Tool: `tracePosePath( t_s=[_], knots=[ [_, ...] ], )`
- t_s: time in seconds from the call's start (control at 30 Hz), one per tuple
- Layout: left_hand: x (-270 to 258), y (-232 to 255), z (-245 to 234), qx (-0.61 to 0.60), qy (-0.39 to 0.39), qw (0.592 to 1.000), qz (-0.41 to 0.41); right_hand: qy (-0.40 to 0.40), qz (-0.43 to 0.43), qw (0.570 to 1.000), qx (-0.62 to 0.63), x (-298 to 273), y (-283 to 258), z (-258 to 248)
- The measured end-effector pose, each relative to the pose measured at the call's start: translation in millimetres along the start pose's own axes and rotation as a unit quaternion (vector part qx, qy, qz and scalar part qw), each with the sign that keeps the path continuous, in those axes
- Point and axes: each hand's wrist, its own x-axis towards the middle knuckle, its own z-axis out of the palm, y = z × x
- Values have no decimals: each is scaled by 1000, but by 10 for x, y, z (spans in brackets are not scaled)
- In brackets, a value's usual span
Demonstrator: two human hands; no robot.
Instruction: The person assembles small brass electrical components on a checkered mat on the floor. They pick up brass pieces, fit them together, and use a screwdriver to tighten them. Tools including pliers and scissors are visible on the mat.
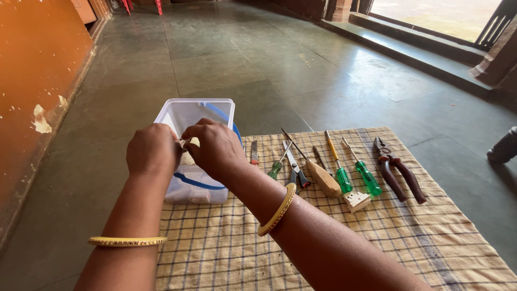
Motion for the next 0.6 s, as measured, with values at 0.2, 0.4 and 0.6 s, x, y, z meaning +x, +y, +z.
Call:
tracePosePath(
  t_s=[0.2,0.4,0.6],
  knots=[
    [-15,2,25,8,22,1000,9,-2,1,1000,-9,-5,-3,-10],
    [-42,-31,101,-14,75,997,25,18,-34,998,45,-36,88,-35],
    [-226,117,-20,-41,197,974,99,78,-59,990,101,-61,435,-337]
  ],
)
